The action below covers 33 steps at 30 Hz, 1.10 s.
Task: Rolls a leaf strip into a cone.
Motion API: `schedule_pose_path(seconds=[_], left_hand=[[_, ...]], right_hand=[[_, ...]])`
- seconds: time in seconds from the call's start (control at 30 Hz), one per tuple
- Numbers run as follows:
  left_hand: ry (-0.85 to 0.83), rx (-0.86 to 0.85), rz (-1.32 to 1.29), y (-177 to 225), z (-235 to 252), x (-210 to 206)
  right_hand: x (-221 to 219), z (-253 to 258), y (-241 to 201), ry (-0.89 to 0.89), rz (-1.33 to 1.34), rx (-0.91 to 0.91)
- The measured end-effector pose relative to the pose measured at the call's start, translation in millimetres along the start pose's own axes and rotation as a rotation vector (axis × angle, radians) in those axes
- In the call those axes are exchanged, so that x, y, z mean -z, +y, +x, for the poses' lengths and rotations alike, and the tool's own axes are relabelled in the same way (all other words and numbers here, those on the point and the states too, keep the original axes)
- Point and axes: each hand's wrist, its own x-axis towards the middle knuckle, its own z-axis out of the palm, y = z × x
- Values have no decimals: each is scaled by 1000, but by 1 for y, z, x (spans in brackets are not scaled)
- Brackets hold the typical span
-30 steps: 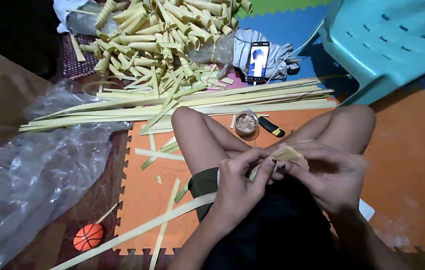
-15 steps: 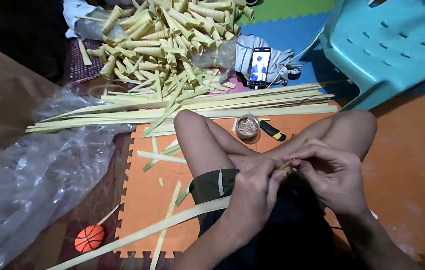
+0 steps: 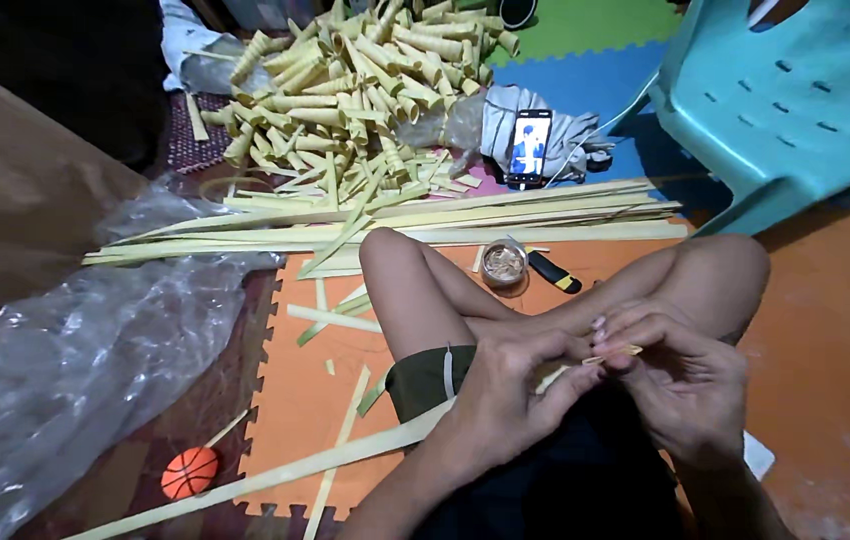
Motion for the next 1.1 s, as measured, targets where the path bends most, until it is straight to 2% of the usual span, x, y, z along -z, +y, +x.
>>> schedule_pose_path(seconds=[0.13,0.2,0.27,0.33,0.47,0.5,0.53,0.6,0.7,0.8,0.9,0.97,1.1], left_hand=[[258,-295,721,-3,-1,-19],[298,-338,856,-8,1,-24],[249,-260,695,-11,0,-20],[137,-99,377,-12,1,-10],[113,77,78,-10,2,0],[108,120,-7,-9,3,1],[83,178,-127,-8,3,3],[-14,289,-361,-8,3,11],[-67,385,-483,-3,8,18],[-75,440,-471,1,17,21],[-136,418,-431,-2,19,26],[-179,390,-399,-5,16,28],[-106,290,-155,-10,10,14]], right_hand=[[-4,0,7,44,80,-77],[-6,0,6,83,94,-115],[-6,-1,5,93,39,-109],[-5,-3,5,100,17,-98],[-20,-5,5,177,352,-286],[-25,-6,6,218,392,-282],[-28,-7,7,246,363,-222],[-28,-8,11,253,143,6],[-23,-8,18,194,-200,313],[-13,-13,25,32,-413,443],[0,-11,26,-95,-519,505],[7,-7,25,-109,-433,426],[7,9,8,-66,-71,-82]])
